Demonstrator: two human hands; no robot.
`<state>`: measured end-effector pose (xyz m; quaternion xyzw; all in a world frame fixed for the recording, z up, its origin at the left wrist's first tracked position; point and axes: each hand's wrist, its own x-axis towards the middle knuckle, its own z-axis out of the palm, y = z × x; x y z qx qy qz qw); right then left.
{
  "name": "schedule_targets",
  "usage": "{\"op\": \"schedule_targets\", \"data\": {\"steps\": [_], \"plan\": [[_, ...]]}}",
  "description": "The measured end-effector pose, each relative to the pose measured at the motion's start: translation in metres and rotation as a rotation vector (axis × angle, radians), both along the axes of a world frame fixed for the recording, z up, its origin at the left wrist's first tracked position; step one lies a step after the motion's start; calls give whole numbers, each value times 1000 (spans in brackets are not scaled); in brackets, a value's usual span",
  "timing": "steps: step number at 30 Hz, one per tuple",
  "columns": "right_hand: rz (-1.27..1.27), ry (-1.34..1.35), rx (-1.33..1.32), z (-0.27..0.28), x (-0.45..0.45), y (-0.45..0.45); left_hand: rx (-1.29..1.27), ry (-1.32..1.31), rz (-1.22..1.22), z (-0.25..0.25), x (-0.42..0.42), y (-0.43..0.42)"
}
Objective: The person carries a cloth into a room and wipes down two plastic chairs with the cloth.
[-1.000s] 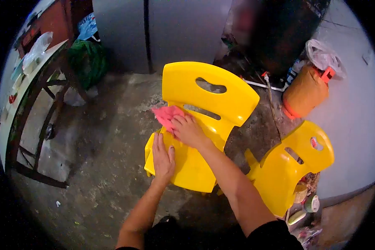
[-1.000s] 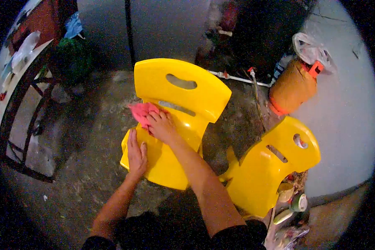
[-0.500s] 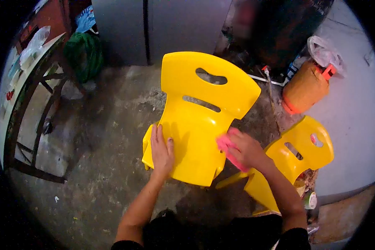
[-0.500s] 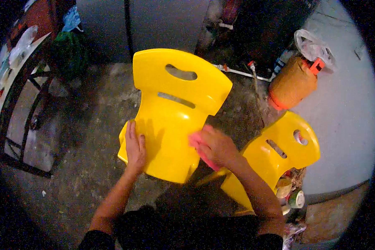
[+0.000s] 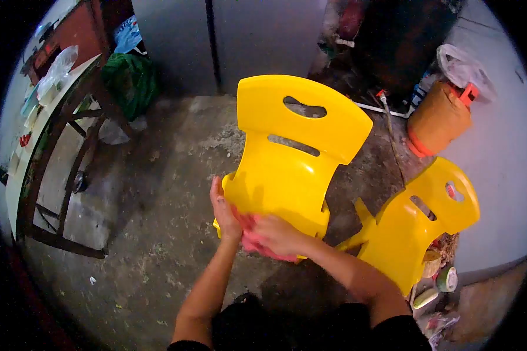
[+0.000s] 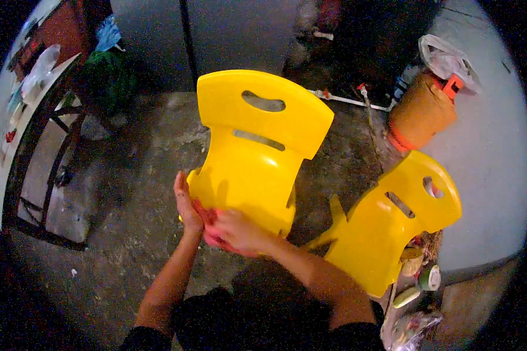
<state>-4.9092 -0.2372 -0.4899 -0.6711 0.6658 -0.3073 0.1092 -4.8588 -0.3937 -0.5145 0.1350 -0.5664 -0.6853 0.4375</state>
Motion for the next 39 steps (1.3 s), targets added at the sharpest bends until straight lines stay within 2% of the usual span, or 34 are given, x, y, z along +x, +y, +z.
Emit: {"op": "schedule_targets", "data": {"steps": [2, 3, 5, 7, 10, 11, 12, 13, 15, 16, 18, 19, 22, 25, 28, 31, 34, 36, 38, 39], "plan": [[297, -25, 582, 67, 17, 36, 92, -15, -12, 1, -4, -2], [319, -324, 822, 47, 20, 67, 140, -24, -15, 0, -4, -2], [227, -699, 916, 44, 21, 103, -14, -174, -22, -5, 3, -3], [20, -807, 645, 93, 9, 105, -106, -236, -116, 6, 12, 3], [-610, -1075, 89, 98, 0, 73, -101, -175, -353, 39, 45, 58], [-642, -943, -99, 75, 7, 50, -254, -155, -303, 70, 48, 76], [-642, -927, -140, 61, 10, 36, -407, -136, -249, 92, 50, 84], [-641, -911, -180, 48, 13, 23, -408, -232, -226, 84, 50, 75], [-582, -1109, 41, 37, 9, 13, -402, -422, -177, 54, 51, 45], [-606, -886, 129, 39, 1, 13, -217, -415, -135, 51, 47, 34], [-640, -428, 285, 46, -23, 17, -403, -510, 25, 47, 39, 3], [-729, -315, 285, 41, -30, 16, -556, -502, 41, 64, 31, -5], [-813, 259, 352, 0, -31, 5, -914, -287, 49, 74, -39, -9], [-804, 298, 356, 2, -28, 4, -1481, -477, 117, 44, -90, -20], [-805, 290, 342, 2, -29, 4, -1716, -633, 53, 30, -94, -27], [-815, 270, 359, 5, -27, 2, -1524, -802, -128, 33, -80, -28], [-819, 264, 340, 5, -27, 3, -1363, -850, -102, 48, -40, -22], [-821, 257, 345, 5, -26, 4, -1431, -873, -52, 54, 5, -16], [-820, 257, 335, 4, -29, 3, -1452, -724, -91, 53, 58, -17], [-824, 253, 326, 2, -28, 3, -1404, -752, -123, 51, 89, -15]]}}
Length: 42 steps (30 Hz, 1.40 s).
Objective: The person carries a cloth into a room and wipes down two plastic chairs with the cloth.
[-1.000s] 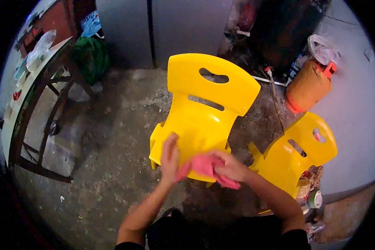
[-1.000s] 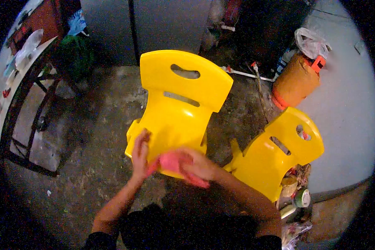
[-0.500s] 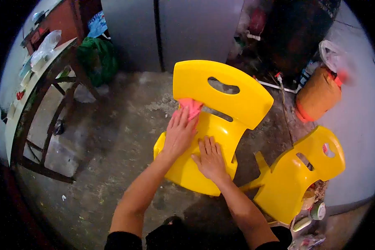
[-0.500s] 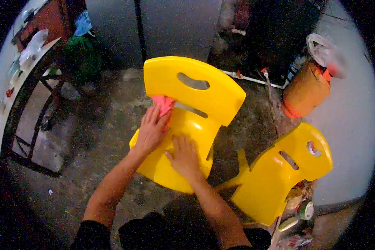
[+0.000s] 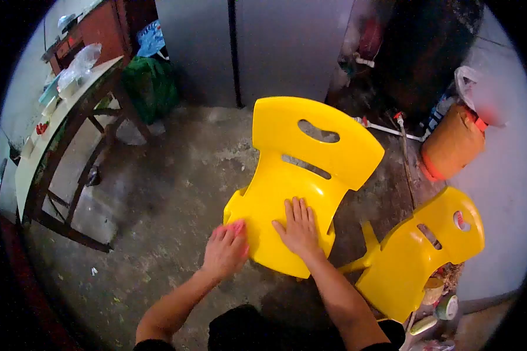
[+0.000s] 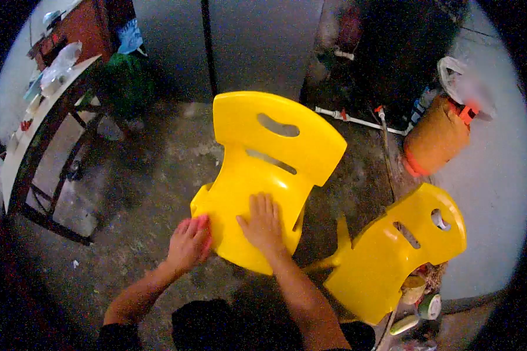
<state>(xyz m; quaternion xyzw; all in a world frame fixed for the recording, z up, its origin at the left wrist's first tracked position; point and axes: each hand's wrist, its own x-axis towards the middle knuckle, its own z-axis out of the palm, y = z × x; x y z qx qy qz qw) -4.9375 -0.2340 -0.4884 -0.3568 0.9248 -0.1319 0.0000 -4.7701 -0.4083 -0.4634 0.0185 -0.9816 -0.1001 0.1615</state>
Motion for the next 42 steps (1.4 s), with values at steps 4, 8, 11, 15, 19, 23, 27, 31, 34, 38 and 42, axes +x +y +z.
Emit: {"op": "schedule_targets", "data": {"steps": [4, 8, 11, 15, 19, 23, 27, 31, 34, 38, 42], "plan": [[0, 13, 0, -6, 0, -1, 715, -415, 244, 23, 25, -26], [35, 64, -13, -12, 0, 4, 669, 365, 178, 109, -62, -27], [92, 63, -4, 4, 5, 4, 480, 718, 225, 148, -160, -33], [93, 105, -29, 1, 6, 3, 385, 754, 253, 126, -282, -42], [170, 125, 35, -1, 1, 8, 296, 852, -26, 131, -292, 83], [170, 78, -214, -12, -6, 2, 253, 825, -318, 132, -283, 95], [76, 49, -173, 2, 3, 5, 106, 758, -58, 123, -257, -25], [66, -219, -215, 11, -8, 11, 243, 593, 237, 134, -213, -49], [-33, 46, -790, 66, -34, 34, 397, 706, 226, 148, -213, -30], [-294, 744, -835, 186, -97, 41, 578, 911, 273, 153, -245, -9], [-312, 161, -552, 188, -140, 43, 662, 963, 192, 117, -278, 26]]}}
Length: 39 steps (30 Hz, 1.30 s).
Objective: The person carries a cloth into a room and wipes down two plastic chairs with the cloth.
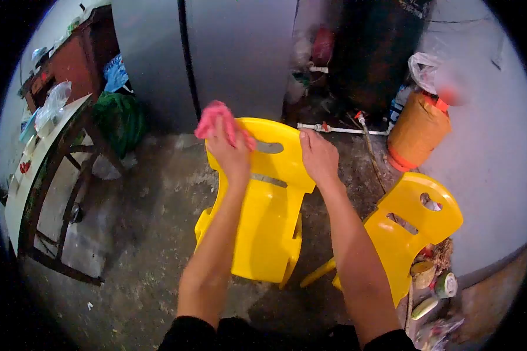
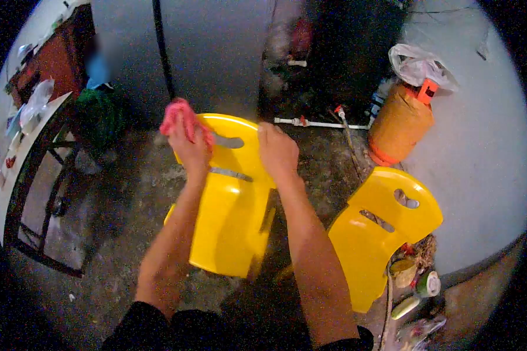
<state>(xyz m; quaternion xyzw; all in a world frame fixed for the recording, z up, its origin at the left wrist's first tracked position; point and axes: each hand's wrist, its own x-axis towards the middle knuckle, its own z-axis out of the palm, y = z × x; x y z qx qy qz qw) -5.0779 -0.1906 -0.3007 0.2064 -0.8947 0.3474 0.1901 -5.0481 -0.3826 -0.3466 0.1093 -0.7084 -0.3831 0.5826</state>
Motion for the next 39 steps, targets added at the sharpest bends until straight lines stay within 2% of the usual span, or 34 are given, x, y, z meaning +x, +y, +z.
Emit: {"op": "schedule_targets", "data": {"steps": [1, 3, 5, 8, 10, 11, 12, 13, 15, 18, 20, 22, 23, 25, 26, 28, 30, 32, 35, 37, 39], "plan": [[-12, -31, 44, 5, -3, 1, -5, -8, -80, -10, -4, 22], [-36, -106, 143, 12, 0, 1, -180, 14, 120, -27, -4, 97], [-58, -34, 130, 8, 0, 0, -211, -142, -76, -45, 14, 126], [-66, -39, 152, 8, 3, -1, -796, -190, -119, -71, 36, 91], [-81, -78, 188, 12, 7, -4, -985, -558, -427, -158, 46, 27], [-92, -93, 212, 13, 6, -4, -627, -777, -347, -184, 53, 0], [-87, -31, 168, 15, 3, -3, -522, -890, -206, -133, 81, -3], [-88, 17, 130, 12, 2, -2, -557, -730, -110, -118, 84, -11], [-47, 92, 80, 1, 5, -4, -359, -459, -138, -75, 85, -12], [-29, 120, 46, -5, 3, -4, -323, -209, 132, -7, 65, -10], [-9, 144, 30, -3, 1, -2, -299, -190, 258, -16, 40, -20], [7, 143, 9, -4, 2, -3, -251, -193, 345, -49, 28, -9], [5, 135, 13, -2, 1, -3, 96, -214, -41, -63, 29, 5], [3, 102, 22, 2, 6, -3, 351, -186, -442, -111, 35, 42], [20, 115, 13, 2, 5, -3, -19, -439, -265, -137, 47, 54], [37, 146, 4, 0, 5, 1, -74, -260, -240, -131, 54, 75], [29, 156, 40, 1, 4, 5, -37, -129, -205, -111, 57, 82], [19, 141, 63, 1, 3, 0, -22, -47, -16, -70, 48, 61], [0, -59, 175, 17, 11, -1, 105, -38, -32, -42, 23, 56], [29, -46, 184, 11, 7, 2, -180, -124, 45, -86, 11, 82], [46, -29, 158, 10, 4, 4, 146, -358, -359, -142, 19, 81]]}}
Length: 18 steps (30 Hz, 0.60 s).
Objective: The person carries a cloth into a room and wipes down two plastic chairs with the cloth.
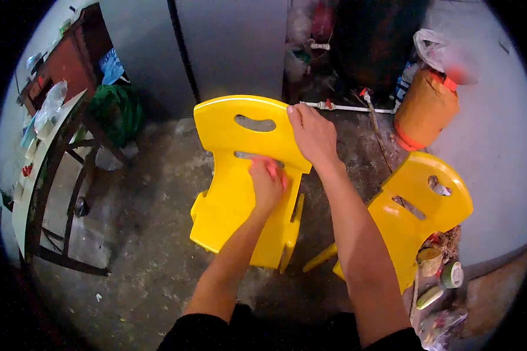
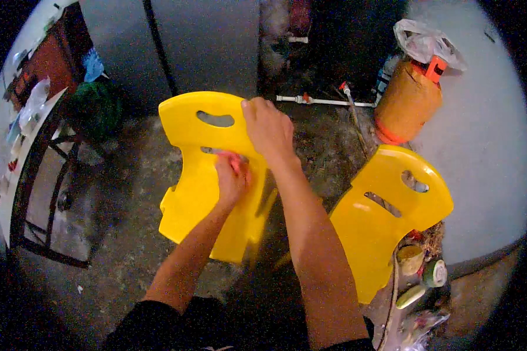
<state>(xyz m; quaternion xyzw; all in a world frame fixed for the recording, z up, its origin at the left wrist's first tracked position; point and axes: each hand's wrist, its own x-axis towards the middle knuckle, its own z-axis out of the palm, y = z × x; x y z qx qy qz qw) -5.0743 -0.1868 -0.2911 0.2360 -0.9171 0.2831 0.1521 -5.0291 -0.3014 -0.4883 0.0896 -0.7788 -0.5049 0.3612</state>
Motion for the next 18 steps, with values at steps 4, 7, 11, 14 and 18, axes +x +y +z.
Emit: {"op": "schedule_targets", "data": {"steps": [4, 7, 11, 14, 18], "plan": [[16, 49, -135, -10, -2, 0, -2, 59, -9, 38, 29, 19], [29, -12, -151, -2, -1, -1, -228, 378, 167, 112, 18, 19], [25, -97, -217, 10, 8, 3, -245, 419, 139, 126, -8, 47], [0, -153, -218, 14, 11, 2, -533, 282, 127, 61, 8, 48], [19, -175, -188, 18, 16, 4, -199, -391, -292, 42, 45, -5]]}}
